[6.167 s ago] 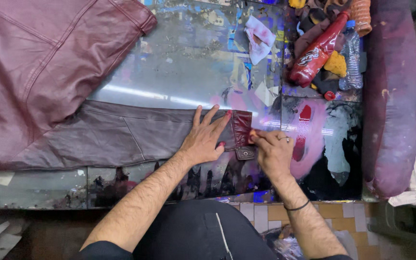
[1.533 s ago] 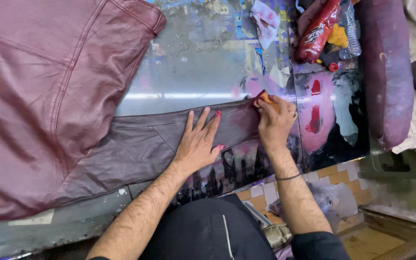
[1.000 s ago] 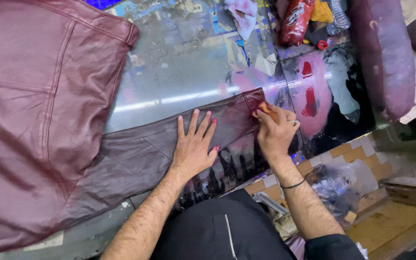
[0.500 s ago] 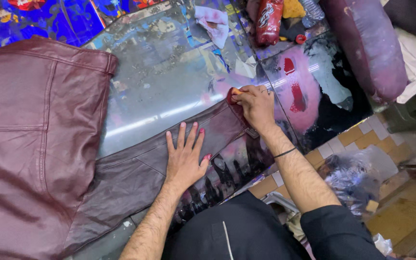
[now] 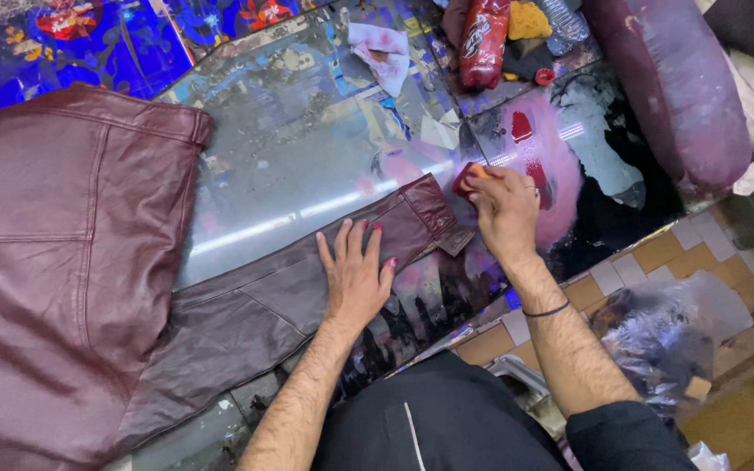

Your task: The person spreads a leather jacket sleeve flat on a work table and rubs red dye into the leather using a sponge, working along the sleeve and shoulder area. They periodically squeeze more red dye from a bottle onto the sponge and continue rubbing the dye into the jacket.

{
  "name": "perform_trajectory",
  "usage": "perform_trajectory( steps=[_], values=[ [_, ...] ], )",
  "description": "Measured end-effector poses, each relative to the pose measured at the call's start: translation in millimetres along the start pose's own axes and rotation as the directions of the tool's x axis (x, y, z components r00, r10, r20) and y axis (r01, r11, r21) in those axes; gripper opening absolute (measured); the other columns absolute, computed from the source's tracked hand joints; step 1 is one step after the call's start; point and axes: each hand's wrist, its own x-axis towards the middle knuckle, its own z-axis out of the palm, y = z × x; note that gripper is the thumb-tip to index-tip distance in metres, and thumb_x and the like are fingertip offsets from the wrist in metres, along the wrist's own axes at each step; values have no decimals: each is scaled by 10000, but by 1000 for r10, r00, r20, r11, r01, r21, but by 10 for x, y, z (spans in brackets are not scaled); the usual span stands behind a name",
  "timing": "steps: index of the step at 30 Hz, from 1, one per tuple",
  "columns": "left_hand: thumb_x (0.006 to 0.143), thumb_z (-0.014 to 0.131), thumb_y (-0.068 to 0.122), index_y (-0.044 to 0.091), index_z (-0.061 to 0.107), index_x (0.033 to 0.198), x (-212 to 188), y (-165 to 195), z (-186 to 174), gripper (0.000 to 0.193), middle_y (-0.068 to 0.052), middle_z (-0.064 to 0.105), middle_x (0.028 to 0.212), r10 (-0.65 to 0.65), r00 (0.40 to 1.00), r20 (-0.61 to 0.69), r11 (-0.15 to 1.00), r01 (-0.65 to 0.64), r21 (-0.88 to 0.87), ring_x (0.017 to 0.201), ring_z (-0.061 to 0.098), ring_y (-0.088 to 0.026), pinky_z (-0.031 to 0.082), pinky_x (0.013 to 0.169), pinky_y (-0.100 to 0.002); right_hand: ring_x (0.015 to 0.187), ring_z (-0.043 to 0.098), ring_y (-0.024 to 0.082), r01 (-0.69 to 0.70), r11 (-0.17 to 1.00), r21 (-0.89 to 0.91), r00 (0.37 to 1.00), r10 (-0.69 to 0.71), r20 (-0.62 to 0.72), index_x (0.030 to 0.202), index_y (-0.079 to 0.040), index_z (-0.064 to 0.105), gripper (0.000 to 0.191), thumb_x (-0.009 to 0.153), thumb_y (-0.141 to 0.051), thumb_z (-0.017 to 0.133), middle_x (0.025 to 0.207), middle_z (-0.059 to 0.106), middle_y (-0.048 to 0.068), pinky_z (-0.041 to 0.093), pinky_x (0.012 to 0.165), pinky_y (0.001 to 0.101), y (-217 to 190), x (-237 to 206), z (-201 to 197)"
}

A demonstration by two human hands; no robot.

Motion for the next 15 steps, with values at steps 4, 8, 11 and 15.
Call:
perform_trajectory(
  steps=[4,8,11,15],
  values=[
    [901,675,338,13,499,1462,52,5,80,672,-161,455,1529,22,1000,-23,1000,-22,-21,1472,319,-377,113,1214,-675,1154,590,321,86,980,179,990,-64,-128,1182,-94,745,286,899,-51,743,1288,639,97,484,997,414,-50,-38,-34],
    [876,680,328,-4,452,1485,35,7,70,730,-142,459,1526,9,1000,2,1000,-9,-19,1479,315,-355,97,1225,-658,1047,597,285,306,925,227,934,-337,114,1043,-135,792,216,864,-36,724,1162,694,22,491,926,393,-35,33,210],
    [868,686,326,-4,434,1492,49,27,41,750,-143,455,1526,1,1000,14,1000,0,-21,1482,313,-352,94,1229,-647,989,587,265,333,930,154,890,-364,274,1012,-147,810,205,840,-79,722,1092,711,-20,460,858,405,53,112,287],
    [856,693,317,6,419,1510,68,51,18,774,-144,450,1534,-7,1000,19,1000,8,-28,1481,314,-354,98,1229,-640,1029,569,254,364,930,51,901,-366,235,1036,-164,810,264,837,-65,666,1181,712,-38,439,894,386,112,28,159]
  ],
)
